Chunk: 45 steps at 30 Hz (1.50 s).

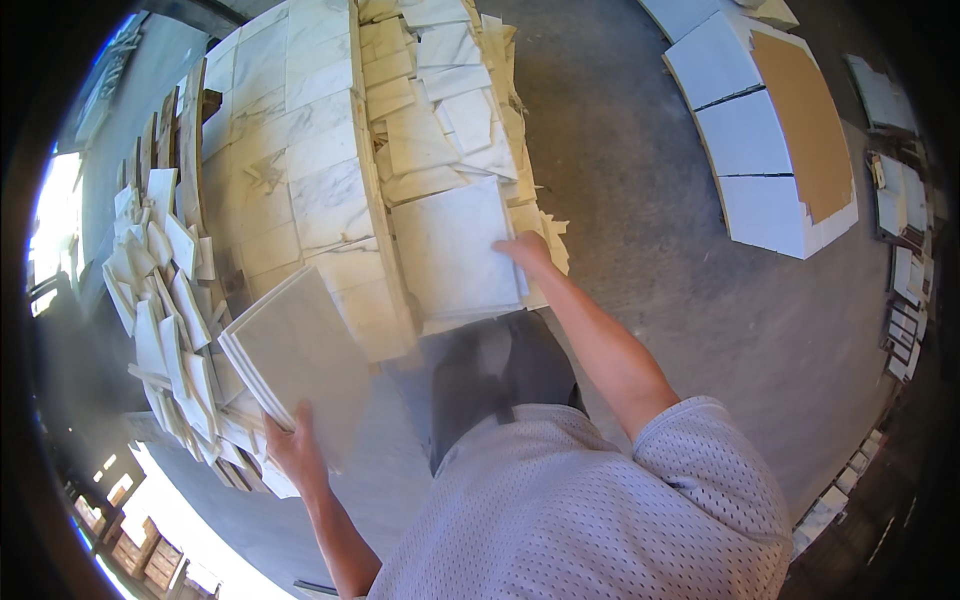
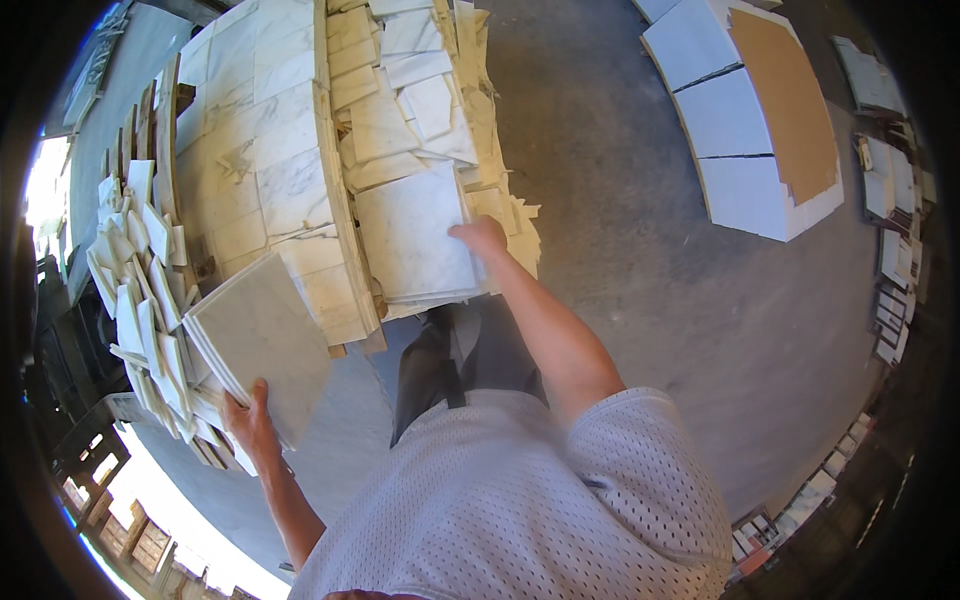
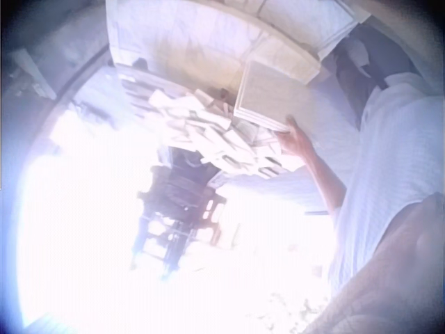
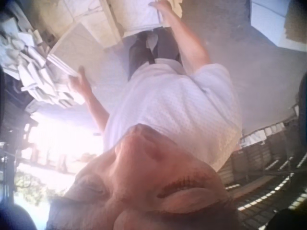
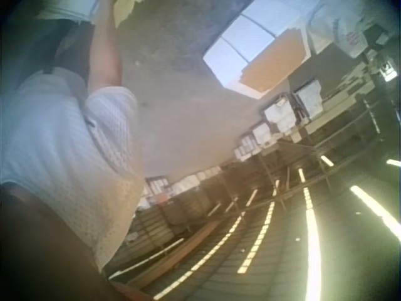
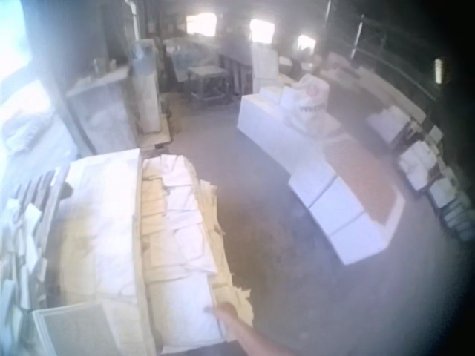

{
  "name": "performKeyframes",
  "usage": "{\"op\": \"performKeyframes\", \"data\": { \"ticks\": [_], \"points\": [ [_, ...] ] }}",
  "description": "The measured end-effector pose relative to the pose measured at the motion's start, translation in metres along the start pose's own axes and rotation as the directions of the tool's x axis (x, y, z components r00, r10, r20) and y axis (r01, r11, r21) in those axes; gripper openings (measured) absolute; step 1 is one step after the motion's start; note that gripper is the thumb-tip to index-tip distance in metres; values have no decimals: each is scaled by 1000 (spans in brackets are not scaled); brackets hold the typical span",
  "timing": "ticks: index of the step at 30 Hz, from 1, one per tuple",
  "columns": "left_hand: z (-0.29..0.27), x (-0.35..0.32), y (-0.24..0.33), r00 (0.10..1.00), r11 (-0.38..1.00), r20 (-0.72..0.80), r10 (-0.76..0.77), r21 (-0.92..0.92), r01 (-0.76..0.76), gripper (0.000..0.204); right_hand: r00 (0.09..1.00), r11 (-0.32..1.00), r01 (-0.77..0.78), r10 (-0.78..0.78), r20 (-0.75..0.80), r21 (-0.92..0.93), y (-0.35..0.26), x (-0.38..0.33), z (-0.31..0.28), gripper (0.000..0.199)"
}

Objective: The person picks up white ceramic tiles from a large pile on a pallet and stacks them onto a separate pile. The person repeatedly lifts tiles by hand and places them in a new stack, occasionally walking to a different area to place tiles on another pallet.

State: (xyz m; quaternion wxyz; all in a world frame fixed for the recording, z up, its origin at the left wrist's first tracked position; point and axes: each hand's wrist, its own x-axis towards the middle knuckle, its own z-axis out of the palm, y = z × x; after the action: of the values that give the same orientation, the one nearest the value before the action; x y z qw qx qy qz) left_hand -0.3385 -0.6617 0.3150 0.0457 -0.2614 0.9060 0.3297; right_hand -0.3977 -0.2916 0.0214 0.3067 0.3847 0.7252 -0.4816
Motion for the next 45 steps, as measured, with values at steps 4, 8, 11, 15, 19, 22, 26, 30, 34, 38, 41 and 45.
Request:
{"op": "performKeyframes", "data": {
  "ticks": [4, 8, 11, 15, 19, 22, 26, 30, 34, 38, 41, 45],
  "points": [
    [6, 19, -10, 999, 998, 23, 44, 33, -44, 35, 979, 944, 158, -188, -79, -291, -46, -60, 13, 44],
    [6, 38, -5, 992, 989, 79, 102, 96, -109, 31, 824, 837, 382, -500, -265, -391, -81, -97, 68, 47],
    [9, 37, -1, 998, 988, 66, 23, 150, -33, 30, 879, 947, 246, -307, -365, -206, -85, -95, 90, 53],
    [13, 34, 1, 988, 970, 36, 152, 188, -156, 33, 952, 987, 117, -142, -272, -105, -63, -60, 56, 58],
    [15, 34, 5, 987, 961, 38, 158, 223, -162, 33, 977, 980, 194, -188, -99, 55, -57, -41, 54, 60],
    [14, 32, 9, 989, 969, 63, 130, 203, -140, 33, 942, 964, 260, -243, -232, 47, -62, -49, 78, 61],
    [22, 28, 15, 992, 964, 42, 123, 233, -129, 34, 949, 968, 252, -246, -200, 7, -66, -57, 83, 63],
    [31, 21, 19, 989, 958, 45, 141, 247, -148, 33, 939, 946, 318, -306, -155, 60, -56, -48, 67, 57],
    [26, 22, 16, 983, 951, 30, 181, 248, -183, 32, 931, 909, 354, -322, -169, 220, -36, -54, 56, 53],
    [20, 27, 7, 993, 969, 49, 112, 217, -120, 33, 925, 962, 273, -267, -272, -13, -34, -89, 43, 49],
    [19, 29, 0, 995, 975, 31, 95, 200, -100, 34, 896, 948, 251, -303, -325, -194, -49, -114, 31, 49],
    [20, 31, -4, 993, 974, 11, 118, 195, -118, 35, 913, 899, 148, -285, -292, -413, -70, -130, 55, 55]
  ]
}}
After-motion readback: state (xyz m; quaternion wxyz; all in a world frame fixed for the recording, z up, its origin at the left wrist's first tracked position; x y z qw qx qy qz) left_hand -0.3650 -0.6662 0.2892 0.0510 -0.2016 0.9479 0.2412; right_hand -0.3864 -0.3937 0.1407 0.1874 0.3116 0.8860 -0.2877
